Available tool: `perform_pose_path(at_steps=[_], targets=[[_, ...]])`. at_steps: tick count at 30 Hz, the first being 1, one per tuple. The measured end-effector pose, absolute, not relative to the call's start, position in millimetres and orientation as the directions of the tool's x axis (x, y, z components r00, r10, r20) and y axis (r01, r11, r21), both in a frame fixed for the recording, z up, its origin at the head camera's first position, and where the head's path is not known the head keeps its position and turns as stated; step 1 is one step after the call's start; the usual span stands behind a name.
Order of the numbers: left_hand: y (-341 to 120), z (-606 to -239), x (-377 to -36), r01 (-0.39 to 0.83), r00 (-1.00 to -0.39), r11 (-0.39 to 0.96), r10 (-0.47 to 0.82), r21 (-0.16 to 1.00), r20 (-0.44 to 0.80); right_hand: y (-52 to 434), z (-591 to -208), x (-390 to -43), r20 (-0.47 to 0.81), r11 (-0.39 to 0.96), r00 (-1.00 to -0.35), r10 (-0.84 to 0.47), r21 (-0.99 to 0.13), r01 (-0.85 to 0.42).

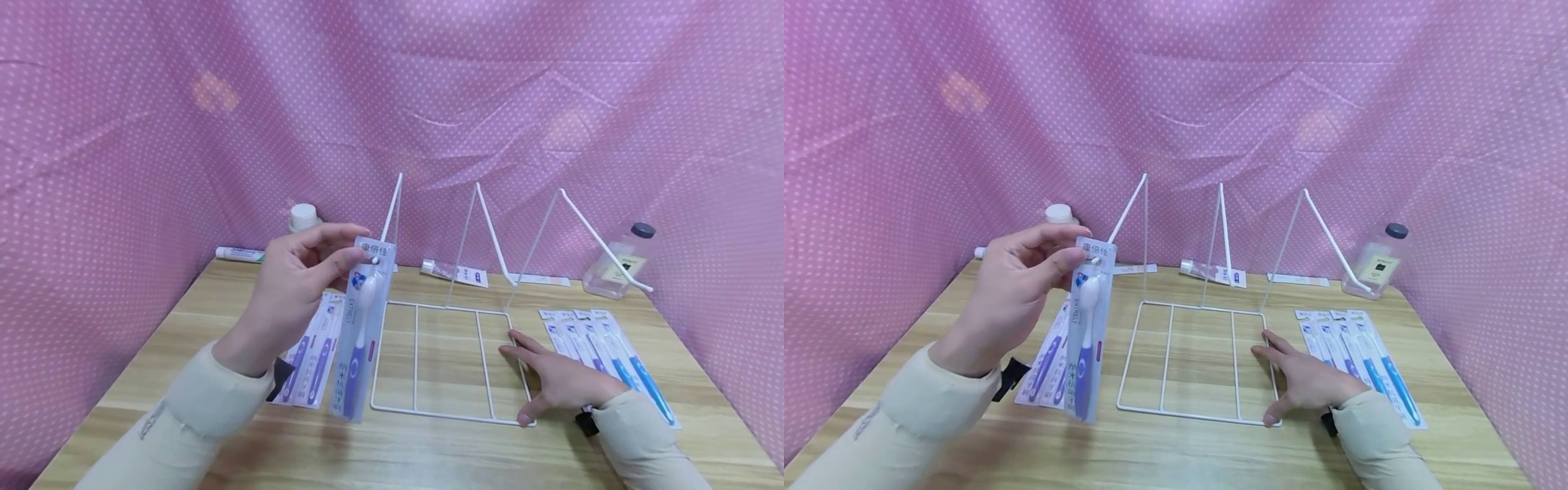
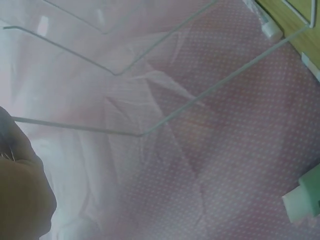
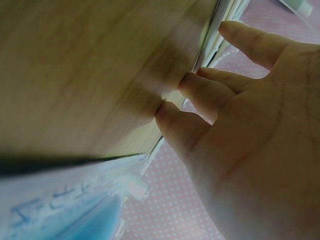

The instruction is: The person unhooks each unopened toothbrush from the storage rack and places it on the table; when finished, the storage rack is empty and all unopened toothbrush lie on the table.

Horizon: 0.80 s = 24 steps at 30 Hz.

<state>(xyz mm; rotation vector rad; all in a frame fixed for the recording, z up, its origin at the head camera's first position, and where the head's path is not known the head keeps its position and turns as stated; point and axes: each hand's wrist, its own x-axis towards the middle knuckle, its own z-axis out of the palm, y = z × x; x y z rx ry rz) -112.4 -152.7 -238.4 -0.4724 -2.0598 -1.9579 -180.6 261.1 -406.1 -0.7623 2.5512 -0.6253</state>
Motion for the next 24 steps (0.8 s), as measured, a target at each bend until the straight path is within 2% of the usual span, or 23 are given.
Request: perform_pose_path(at_steps=[11,16,20,24], targets=[[-159,-225,-102,0.396,-0.918,0.052,0.036,0.917,0.394,261,-406,-180,-0.241,0.749,-0.766,-0.596,-0.511,-0.422],[-155,-221,-106,0.382,-0.923,0.054,0.072,0.923,0.378,262,-405,-179,-0.237,0.750,-0.769,-0.594,-0.509,-0.422],[-152,-213,-106,0.400,-0.914,0.034,0.085,0.916,0.396,263,-406,-178,-0.230,0.750,-0.769,-0.596,-0.503,-0.430],[-166,-206,-105,0.416,-0.908,-0.052,0.022,0.908,0.418,260,-406,-179,-0.218,0.743,-0.763,-0.609,-0.494,-0.452]])
